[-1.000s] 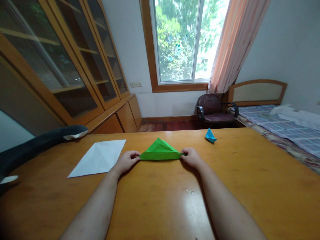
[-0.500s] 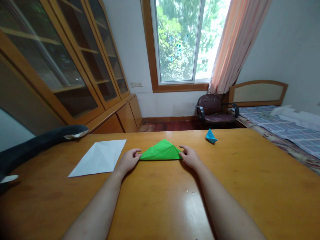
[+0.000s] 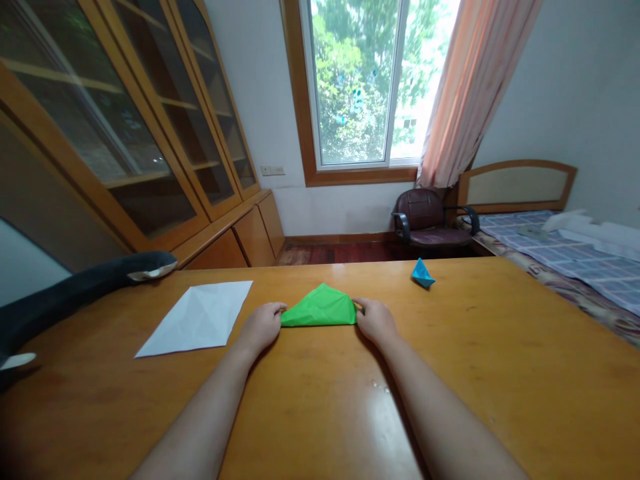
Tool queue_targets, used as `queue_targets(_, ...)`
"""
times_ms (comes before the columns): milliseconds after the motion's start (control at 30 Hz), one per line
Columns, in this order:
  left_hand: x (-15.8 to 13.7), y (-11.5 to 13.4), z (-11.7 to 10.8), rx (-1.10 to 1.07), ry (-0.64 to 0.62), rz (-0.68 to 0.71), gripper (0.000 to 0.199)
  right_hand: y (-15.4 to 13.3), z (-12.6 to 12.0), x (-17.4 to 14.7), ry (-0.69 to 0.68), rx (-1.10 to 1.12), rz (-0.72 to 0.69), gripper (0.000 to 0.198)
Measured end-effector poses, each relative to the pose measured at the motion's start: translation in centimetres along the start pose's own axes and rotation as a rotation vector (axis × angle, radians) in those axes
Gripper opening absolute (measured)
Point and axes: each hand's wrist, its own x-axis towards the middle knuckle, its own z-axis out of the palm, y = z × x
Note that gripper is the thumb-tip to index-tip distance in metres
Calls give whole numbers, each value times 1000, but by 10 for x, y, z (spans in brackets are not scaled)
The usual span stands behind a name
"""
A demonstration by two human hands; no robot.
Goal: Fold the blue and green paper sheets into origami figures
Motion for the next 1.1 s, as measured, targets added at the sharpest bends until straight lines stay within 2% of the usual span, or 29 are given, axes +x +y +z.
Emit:
queue_targets(167, -14, 39, 2, 102, 72, 189, 42, -9, -4, -1, -25, -131, -1, 38)
queue_targets(333, -26, 78, 24, 122, -52, 437, 46, -12, -3, -1, -19, -203, 7, 35)
queue_targets(467, -27, 81, 38, 148, -139, 442, 57, -11, -1, 0, -5, -227, 9, 34)
queue_targets(633, -24, 73, 42, 146, -197, 413, 75, -12, -2, 0, -9, -232, 34, 32)
queue_targets(867, -21, 73, 43, 135, -238, 382, 81, -12, -3, -1, -10, -260, 30, 31)
queue_targets(1033, -21, 72, 44, 131, -245, 381, 82, -23, -11, -7, 158, -333, -36, 29)
queue_targets(1100, -21, 72, 43, 133, -250, 382, 81, -33, -13, -12, 207, -322, -113, 27)
